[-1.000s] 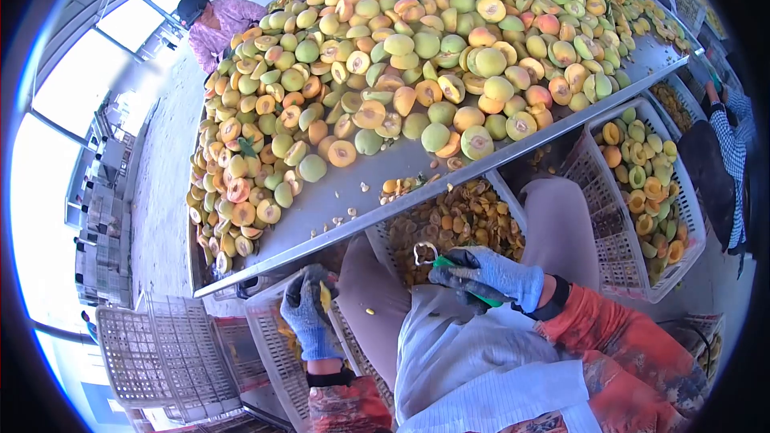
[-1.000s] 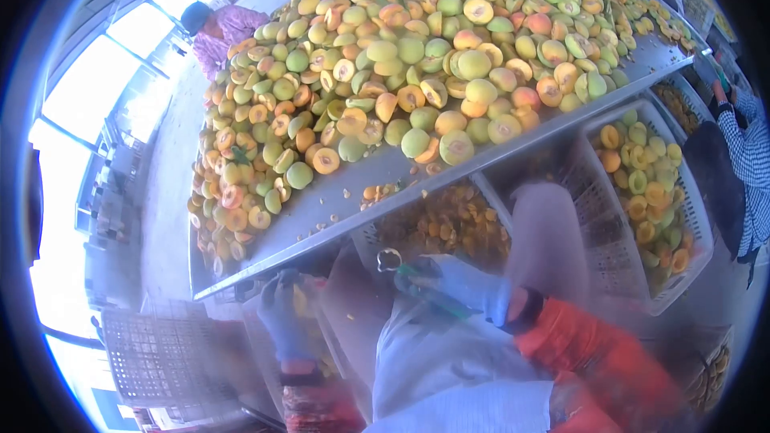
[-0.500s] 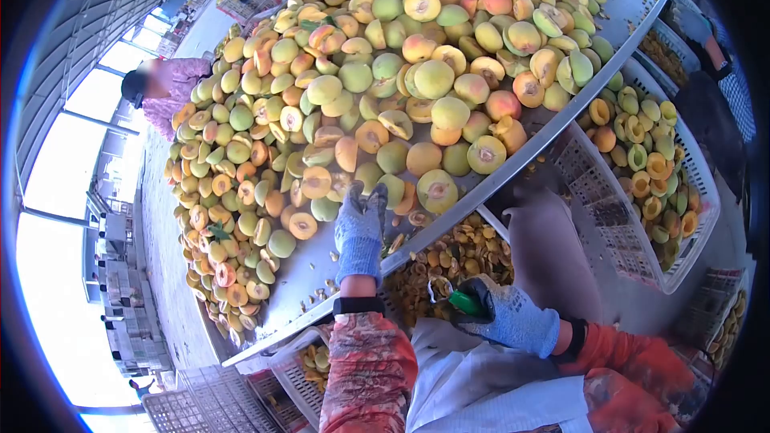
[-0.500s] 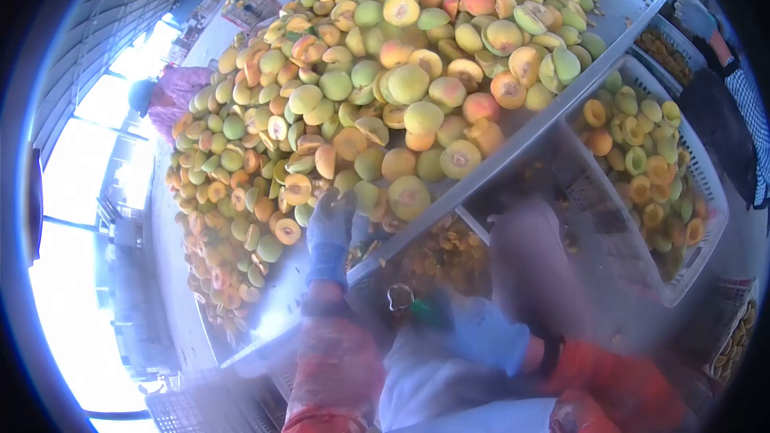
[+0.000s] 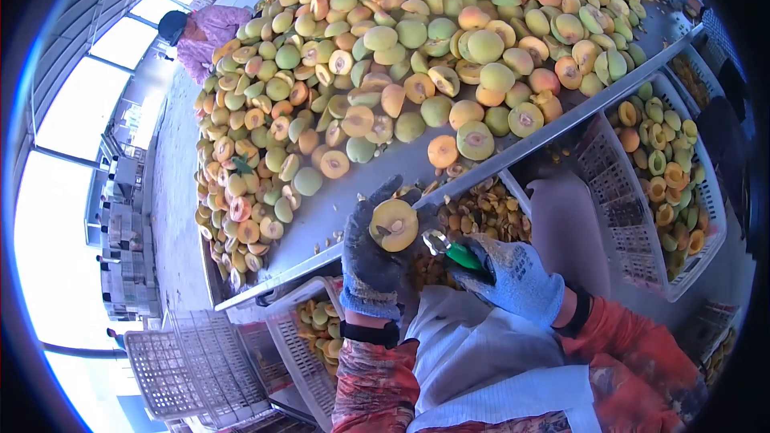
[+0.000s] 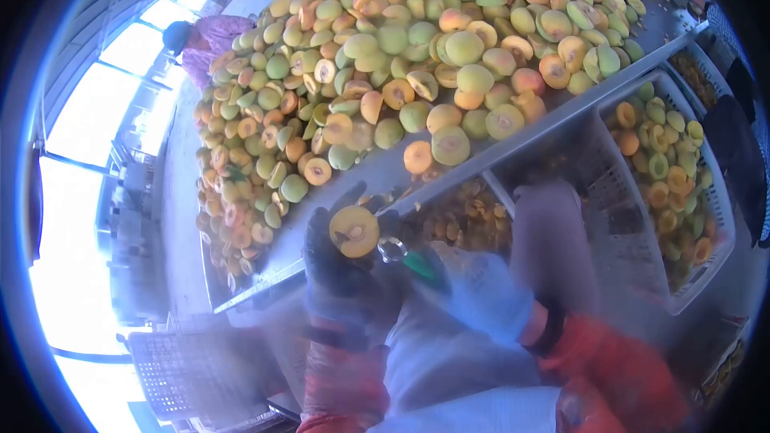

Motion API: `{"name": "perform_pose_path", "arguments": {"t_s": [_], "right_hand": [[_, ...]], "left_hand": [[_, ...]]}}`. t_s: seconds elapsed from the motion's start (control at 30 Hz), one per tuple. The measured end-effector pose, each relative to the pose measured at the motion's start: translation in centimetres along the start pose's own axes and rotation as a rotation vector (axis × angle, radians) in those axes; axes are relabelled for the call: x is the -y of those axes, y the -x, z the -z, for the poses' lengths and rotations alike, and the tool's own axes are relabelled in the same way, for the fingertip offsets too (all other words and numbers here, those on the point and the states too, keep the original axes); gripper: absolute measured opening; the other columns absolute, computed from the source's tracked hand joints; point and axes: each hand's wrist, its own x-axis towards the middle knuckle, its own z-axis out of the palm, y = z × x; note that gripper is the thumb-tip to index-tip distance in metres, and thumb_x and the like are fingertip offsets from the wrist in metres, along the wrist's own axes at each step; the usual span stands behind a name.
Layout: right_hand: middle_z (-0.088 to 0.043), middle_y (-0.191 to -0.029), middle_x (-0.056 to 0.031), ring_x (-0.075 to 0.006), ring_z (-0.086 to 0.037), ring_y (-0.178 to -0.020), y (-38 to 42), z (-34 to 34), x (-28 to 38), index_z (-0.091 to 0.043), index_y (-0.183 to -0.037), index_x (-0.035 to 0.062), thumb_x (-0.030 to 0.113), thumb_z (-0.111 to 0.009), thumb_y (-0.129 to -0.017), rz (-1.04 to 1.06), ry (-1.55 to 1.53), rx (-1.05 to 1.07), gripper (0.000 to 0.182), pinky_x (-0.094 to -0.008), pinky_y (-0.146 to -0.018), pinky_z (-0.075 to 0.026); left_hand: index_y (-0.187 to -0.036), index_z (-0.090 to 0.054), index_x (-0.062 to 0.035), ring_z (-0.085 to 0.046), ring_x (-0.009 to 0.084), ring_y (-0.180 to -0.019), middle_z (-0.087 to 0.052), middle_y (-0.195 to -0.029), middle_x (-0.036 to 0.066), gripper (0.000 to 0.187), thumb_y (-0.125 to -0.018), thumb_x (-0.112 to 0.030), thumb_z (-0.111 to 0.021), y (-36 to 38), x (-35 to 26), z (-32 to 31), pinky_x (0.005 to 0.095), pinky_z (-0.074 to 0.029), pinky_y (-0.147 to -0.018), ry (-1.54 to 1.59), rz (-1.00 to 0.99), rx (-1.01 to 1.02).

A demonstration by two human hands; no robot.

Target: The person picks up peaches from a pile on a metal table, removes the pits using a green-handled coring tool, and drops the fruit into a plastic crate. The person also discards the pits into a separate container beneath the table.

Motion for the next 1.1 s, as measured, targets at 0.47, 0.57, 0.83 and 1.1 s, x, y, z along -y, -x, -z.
{"name": "perform_pose_path", "arguments": {"t_s": [0.47,0.57,0.83,1.1], "right_hand": [[-0.056,-0.074,-0.0114,-0.0257,-0.058,-0.06,1.4,-4.1,5.4,-0.051,-0.108,-0.0004,0.019,-0.061,-0.075,0.403,0.528,-0.145,0.04,-0.0362,-0.052,-0.045],[-0.057,-0.075,-0.0127,-0.0269,-0.058,-0.059,1.6,-4.3,5.2,-0.05,-0.11,-0.002,0.015,-0.058,-0.074,0.427,0.545,-0.116,0.04,-0.0369,-0.051,-0.046],[-0.059,-0.065,-0.0135,-0.0307,-0.06,-0.057,2.3,-5.4,6.0,-0.047,-0.096,0.002,0.012,-0.051,-0.079,0.25,0.331,0.117,0.019,-0.0387,-0.051,-0.046],[-0.06,-0.072,-0.0168,-0.0319,-0.061,-0.061,2.5,-5.9,4.1,-0.048,-0.099,0.0006,0.016,-0.051,-0.082,0.234,0.319,0.145,0.023,-0.0399,-0.052,-0.047]], "left_hand": [[-0.11,-0.05,0.0012,-0.057,0.0298,-0.094,-0.057,-0.105,0.018,0.035,-0.086,-0.025,-0.054,7.6,0.9,1.0,0.0408,-0.049,-0.083,0.219,-0.25,-0.155],[-0.108,-0.05,-0.0008,-0.057,0.0292,-0.092,-0.057,-0.105,0.017,0.03,-0.086,-0.021,-0.054,7.4,2.1,2.7,0.0407,-0.049,-0.08,-0.284,-0.479,-0.189],[-0.102,-0.055,0.0074,-0.062,0.0218,-0.086,-0.061,-0.096,0.014,0.027,-0.089,-0.016,-0.049,8.4,2.3,1.9,0.0304,-0.051,-0.074,-0.372,-0.547,-0.392],[-0.105,-0.055,0.0059,-0.062,0.0224,-0.085,-0.061,-0.098,0.015,0.028,-0.087,-0.015,-0.055,8.4,2.9,1.5,0.0295,-0.051,-0.071,-0.362,-0.51,-0.4]]}}
